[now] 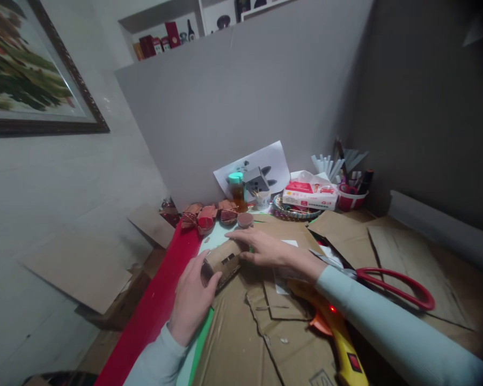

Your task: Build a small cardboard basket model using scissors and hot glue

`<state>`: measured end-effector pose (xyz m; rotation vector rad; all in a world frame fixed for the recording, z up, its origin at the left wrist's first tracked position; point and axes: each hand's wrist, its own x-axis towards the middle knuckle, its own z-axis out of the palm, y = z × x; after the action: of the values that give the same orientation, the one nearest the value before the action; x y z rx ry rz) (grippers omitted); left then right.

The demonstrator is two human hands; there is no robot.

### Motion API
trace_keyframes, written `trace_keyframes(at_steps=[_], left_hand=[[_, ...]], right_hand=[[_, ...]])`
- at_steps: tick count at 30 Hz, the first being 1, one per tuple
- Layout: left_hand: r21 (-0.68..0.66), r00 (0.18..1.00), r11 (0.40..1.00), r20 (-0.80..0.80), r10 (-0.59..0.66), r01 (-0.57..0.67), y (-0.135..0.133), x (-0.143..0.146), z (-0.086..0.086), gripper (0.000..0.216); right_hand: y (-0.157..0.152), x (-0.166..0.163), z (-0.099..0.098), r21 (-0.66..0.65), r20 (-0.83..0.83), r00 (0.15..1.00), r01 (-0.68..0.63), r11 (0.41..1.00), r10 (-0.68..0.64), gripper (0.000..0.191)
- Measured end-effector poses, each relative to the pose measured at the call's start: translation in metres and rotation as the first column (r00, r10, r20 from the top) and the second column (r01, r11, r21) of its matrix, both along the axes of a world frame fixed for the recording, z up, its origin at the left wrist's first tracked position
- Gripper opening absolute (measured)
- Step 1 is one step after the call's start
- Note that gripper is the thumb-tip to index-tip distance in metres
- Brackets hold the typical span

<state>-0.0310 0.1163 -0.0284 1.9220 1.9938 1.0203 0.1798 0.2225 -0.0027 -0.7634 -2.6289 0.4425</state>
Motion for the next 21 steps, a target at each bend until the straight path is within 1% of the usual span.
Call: trace_keyframes(at_steps=[6, 9, 13, 17, 21], left_hand=[[-0.020, 1.000, 1.000, 0.005, -0.001, 0.002, -0.0019, -0.0009, 0.0040, 0.056], [-0.021, 1.000, 1.000, 0.011, -0.003, 0.003, -0.0024, -0.0006, 0.0037, 0.061], [-0.043, 1.000, 0.999, 0.003, -0.017, 0.017, -0.0021, -0.0005, 0.0017, 0.061], [-0.075, 0.999, 0.997, 0.029, -0.029, 0.031, -0.0007, -0.0012, 0.0024, 0.062], [-0.110, 0.997, 0.993, 0.060, -0.041, 0.048, 0.0008, -0.0034, 0.0036, 0.064]], right_hand=[[-0.0032, -0.0032, -0.0009, 0.025, 0.013, 1.000, 0.014, 1.000, -0.014, 0.050], [-0.0041, -0.0036, 0.0002, 0.030, 0.022, 0.999, 0.026, 0.999, -0.026, 0.047], [-0.0060, -0.0034, -0.0019, 0.016, 0.043, 0.998, 0.049, 0.999, -0.050, 0.046], [-0.0028, -0.0062, -0.0045, -0.001, 0.061, 0.996, 0.068, 0.998, -0.068, 0.048], [0.0035, -0.0101, -0.0015, -0.020, 0.093, 0.994, 0.063, 0.998, -0.061, 0.048]])
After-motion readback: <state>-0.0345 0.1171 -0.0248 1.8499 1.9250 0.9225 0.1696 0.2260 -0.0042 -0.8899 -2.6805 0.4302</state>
